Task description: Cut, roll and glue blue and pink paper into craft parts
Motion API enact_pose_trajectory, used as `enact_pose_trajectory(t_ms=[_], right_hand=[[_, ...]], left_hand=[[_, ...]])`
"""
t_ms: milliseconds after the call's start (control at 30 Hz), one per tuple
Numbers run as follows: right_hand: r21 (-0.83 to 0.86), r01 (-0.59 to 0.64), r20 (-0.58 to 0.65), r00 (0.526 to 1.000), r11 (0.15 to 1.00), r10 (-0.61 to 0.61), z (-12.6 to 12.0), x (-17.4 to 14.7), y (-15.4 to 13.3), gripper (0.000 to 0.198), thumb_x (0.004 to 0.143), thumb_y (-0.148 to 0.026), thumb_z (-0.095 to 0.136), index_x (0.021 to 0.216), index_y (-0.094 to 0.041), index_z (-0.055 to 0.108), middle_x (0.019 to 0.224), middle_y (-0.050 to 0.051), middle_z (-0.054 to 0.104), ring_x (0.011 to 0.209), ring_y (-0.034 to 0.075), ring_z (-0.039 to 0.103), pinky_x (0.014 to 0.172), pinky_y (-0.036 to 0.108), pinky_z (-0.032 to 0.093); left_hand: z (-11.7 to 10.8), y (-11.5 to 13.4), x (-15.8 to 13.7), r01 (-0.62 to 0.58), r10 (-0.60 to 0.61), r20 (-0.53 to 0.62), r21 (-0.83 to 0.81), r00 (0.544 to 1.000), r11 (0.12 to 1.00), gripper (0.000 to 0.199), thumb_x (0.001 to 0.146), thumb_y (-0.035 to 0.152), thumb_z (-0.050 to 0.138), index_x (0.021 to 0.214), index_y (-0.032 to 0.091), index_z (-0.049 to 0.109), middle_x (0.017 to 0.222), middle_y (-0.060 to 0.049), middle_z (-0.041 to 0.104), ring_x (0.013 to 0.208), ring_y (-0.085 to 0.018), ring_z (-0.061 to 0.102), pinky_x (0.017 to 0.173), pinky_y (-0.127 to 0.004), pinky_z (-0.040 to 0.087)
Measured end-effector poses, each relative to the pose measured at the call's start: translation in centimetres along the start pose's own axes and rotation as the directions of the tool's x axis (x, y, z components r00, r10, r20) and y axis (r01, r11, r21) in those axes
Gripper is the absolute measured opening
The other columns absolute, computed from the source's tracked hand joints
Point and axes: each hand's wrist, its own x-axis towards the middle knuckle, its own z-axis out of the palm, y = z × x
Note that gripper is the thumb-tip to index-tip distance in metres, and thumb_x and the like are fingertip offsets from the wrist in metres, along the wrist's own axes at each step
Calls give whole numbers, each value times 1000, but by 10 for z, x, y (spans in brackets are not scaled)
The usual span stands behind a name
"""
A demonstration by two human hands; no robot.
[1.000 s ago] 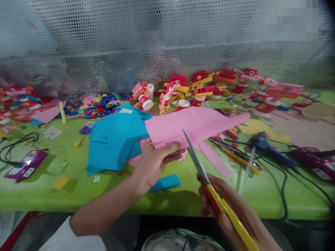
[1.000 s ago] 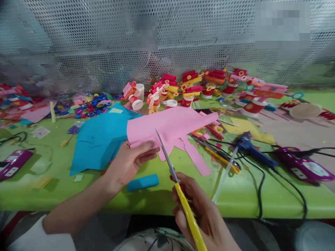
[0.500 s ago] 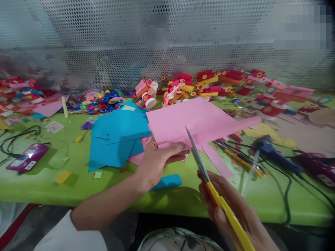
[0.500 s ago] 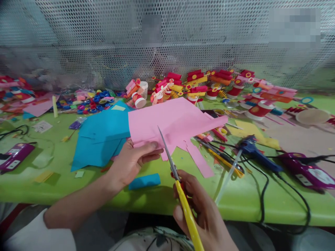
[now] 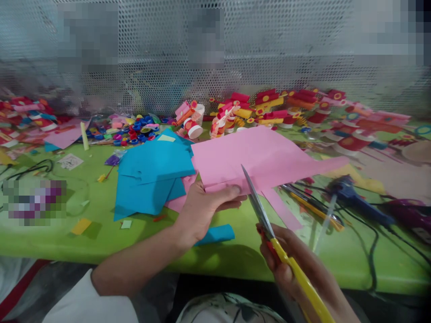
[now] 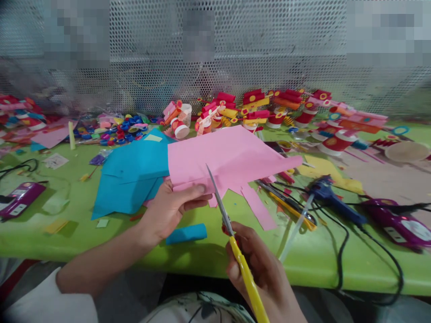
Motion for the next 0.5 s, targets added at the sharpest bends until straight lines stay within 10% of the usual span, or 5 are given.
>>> enact_pose_trajectory(t_ms=[500], right_hand=[[66,-28,13,1000,997,28,-4,0,8,55,81,-64,77,123,-31,71,80,3,65,72,20,66,68,30,61]], left_hand=[[1,1,-1,-6,6,-2,15,1000,1000,43,74,27,92,111,15,75,101,-9,83,87,-23,81,80,-33,64]])
